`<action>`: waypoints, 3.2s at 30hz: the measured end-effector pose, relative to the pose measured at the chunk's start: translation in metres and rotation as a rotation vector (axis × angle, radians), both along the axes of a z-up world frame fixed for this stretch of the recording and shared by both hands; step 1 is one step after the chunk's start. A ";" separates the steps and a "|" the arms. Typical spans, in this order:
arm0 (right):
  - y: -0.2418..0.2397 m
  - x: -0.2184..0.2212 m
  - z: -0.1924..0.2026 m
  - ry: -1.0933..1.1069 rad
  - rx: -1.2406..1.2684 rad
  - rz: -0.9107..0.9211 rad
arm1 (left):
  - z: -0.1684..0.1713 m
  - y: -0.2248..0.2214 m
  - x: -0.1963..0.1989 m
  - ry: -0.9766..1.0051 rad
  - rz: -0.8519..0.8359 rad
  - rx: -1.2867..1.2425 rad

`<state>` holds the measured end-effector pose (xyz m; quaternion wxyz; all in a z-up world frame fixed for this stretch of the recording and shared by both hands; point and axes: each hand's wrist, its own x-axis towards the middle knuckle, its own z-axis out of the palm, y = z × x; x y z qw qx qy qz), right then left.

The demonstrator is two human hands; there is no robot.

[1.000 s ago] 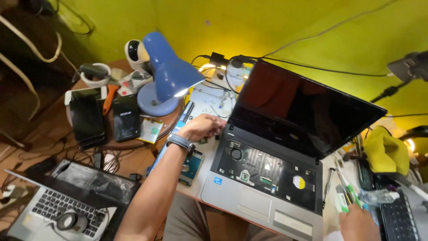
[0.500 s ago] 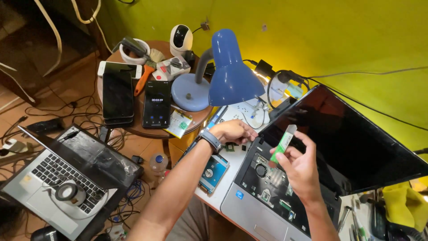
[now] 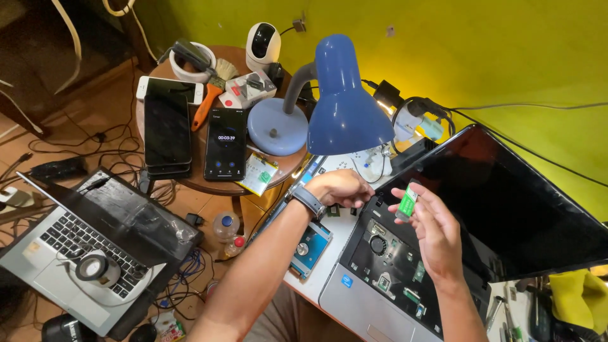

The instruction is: Disassembling a laptop by removing the keyboard and unscrewing internal components for repair.

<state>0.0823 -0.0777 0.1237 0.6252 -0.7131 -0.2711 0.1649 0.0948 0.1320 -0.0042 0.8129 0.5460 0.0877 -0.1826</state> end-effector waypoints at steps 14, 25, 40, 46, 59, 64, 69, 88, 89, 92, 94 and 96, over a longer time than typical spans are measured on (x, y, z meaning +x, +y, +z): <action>0.029 0.050 -0.025 -0.354 -0.568 -0.005 | 0.009 0.014 0.012 -0.086 -0.058 0.154; 0.094 0.032 0.007 -0.453 -1.228 0.394 | 0.017 0.021 0.011 -0.002 -0.067 -0.028; 0.034 -0.023 0.023 -0.221 -0.886 0.165 | 0.032 0.006 0.000 0.011 -0.056 0.175; -0.039 -0.117 -0.011 0.166 -0.470 0.209 | 0.070 -0.008 -0.033 -0.020 -0.123 0.644; -0.012 -0.173 -0.062 -0.083 -0.344 0.229 | 0.068 -0.039 -0.243 -0.041 0.148 0.243; -0.015 -0.172 -0.052 -0.200 -0.314 0.194 | 0.066 -0.046 -0.252 0.117 0.404 -0.002; -0.061 -0.148 -0.080 -0.827 -0.815 0.070 | 0.076 -0.035 -0.243 0.126 0.378 0.510; -0.066 -0.138 -0.066 -0.949 -0.494 0.086 | 0.060 -0.032 -0.246 -0.314 0.101 0.770; -0.065 -0.139 -0.066 -0.960 -0.492 0.077 | 0.054 -0.038 -0.246 -0.306 0.086 0.793; -0.063 -0.144 -0.070 -0.965 -0.488 0.063 | 0.039 -0.057 -0.249 -0.273 0.091 0.766; -0.062 -0.147 -0.074 -0.961 -0.487 0.053 | 0.032 -0.064 -0.251 -0.254 0.107 0.717; -0.064 -0.150 -0.080 -0.959 -0.475 -0.036 | 0.025 -0.067 -0.250 -0.289 0.163 0.689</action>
